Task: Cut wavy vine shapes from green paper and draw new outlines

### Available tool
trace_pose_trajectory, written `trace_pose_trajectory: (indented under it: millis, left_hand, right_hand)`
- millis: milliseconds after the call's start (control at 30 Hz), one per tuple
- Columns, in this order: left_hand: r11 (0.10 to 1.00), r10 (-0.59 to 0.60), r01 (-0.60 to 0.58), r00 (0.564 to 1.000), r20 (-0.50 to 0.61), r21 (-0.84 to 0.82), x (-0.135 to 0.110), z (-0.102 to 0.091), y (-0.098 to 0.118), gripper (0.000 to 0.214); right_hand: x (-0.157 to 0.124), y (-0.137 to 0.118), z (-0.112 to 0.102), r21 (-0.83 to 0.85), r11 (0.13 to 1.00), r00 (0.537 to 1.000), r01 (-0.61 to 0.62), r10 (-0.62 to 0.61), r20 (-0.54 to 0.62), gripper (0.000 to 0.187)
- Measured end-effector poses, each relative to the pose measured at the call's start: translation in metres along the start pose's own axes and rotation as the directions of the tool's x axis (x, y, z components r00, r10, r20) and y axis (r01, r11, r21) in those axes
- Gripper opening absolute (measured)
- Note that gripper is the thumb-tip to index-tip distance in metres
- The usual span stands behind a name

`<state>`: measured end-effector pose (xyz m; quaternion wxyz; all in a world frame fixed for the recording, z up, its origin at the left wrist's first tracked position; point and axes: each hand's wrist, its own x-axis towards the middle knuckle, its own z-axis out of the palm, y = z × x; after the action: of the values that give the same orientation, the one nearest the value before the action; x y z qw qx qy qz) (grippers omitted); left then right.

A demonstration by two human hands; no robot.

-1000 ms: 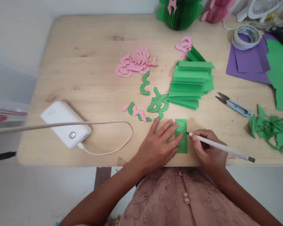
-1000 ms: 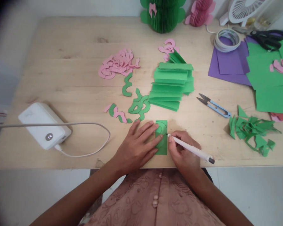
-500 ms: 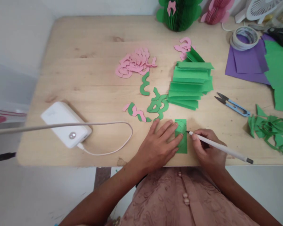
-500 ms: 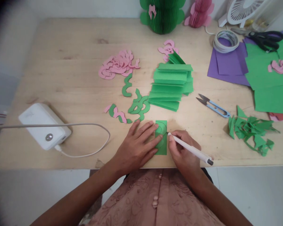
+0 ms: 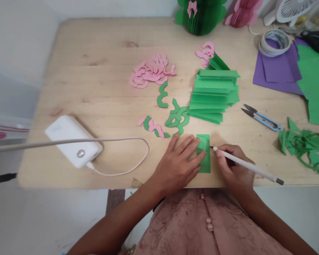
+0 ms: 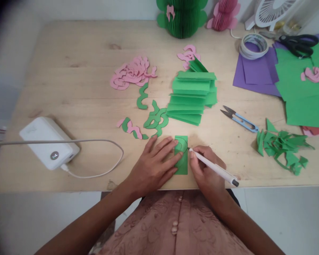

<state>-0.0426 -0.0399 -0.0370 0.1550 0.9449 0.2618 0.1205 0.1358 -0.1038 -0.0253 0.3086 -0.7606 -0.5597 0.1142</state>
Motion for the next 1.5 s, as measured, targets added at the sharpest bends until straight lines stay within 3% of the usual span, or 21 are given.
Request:
trace_pose_trajectory:
  millis: [800, 1500]
  left_hand:
    - [1.000, 0.004, -0.004, 1.000, -0.002, -0.004, 0.0003, -0.0003, -0.0010, 0.035]
    - [1.000, 0.001, 0.000, 1.000, 0.008, -0.015, -0.0006, 0.0005, -0.0011, 0.035]
  right_hand:
    - [0.0043, 0.0021, -0.0019, 0.160, 0.983, 0.996, -0.093, 0.091, 0.020, 0.013]
    - [0.0055, 0.0016, 0.0004, 0.117, 0.991, 0.998, -0.063, 0.060, 0.026, 0.009]
